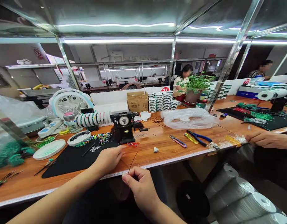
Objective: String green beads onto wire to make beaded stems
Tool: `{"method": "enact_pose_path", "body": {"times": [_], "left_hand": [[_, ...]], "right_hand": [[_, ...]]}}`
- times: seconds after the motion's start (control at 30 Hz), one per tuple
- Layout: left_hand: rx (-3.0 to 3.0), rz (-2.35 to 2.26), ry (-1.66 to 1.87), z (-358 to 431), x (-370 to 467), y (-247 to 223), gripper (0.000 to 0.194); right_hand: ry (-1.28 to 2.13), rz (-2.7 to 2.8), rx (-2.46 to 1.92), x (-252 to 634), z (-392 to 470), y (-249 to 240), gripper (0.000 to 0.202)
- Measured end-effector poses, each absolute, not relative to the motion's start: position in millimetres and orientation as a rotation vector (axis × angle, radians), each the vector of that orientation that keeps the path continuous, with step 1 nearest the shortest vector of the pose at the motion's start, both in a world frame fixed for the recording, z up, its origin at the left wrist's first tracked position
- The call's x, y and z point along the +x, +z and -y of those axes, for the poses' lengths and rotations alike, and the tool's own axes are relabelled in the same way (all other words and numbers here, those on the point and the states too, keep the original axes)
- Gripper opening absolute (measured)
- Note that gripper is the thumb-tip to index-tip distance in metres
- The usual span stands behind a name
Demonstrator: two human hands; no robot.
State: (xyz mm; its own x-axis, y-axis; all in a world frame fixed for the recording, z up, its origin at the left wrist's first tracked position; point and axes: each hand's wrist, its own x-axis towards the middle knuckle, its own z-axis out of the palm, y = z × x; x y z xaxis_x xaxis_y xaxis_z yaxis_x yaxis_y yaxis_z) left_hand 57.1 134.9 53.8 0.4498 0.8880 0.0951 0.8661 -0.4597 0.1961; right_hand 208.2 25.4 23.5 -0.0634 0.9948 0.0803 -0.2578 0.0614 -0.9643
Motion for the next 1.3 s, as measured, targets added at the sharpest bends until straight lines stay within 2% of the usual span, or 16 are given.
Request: {"method": "enact_pose_path", "body": {"times": [0.2, 0.4, 0.63, 1.0, 1.3], "left_hand": [[2.700, -1.724, 0.045, -176.0, 73.8, 46.9, 0.027], [2.750, -1.791, -0.055, -182.3, 68.9, 51.7, 0.026], [2.788, -1.750, 0.010, -167.8, 67.9, 58.7, 0.025], [2.808, -1.698, -0.120, -193.3, 76.9, 47.1, 0.029], [2.720, -1.680, 0.118, -179.0, 78.8, 60.8, 0.028]], "right_hand": [[1.356, 1.082, -0.933, 215.6, -17.2, 22.9, 0.031], [1.339, 1.104, -0.972, 218.4, -12.8, 20.4, 0.032], [1.355, 1.120, -0.993, 217.2, -9.4, 22.2, 0.032], [1.346, 1.163, -1.029, 217.0, -9.6, 11.3, 0.031], [1.360, 1.191, -1.024, 215.7, -7.5, 12.4, 0.028]]}}
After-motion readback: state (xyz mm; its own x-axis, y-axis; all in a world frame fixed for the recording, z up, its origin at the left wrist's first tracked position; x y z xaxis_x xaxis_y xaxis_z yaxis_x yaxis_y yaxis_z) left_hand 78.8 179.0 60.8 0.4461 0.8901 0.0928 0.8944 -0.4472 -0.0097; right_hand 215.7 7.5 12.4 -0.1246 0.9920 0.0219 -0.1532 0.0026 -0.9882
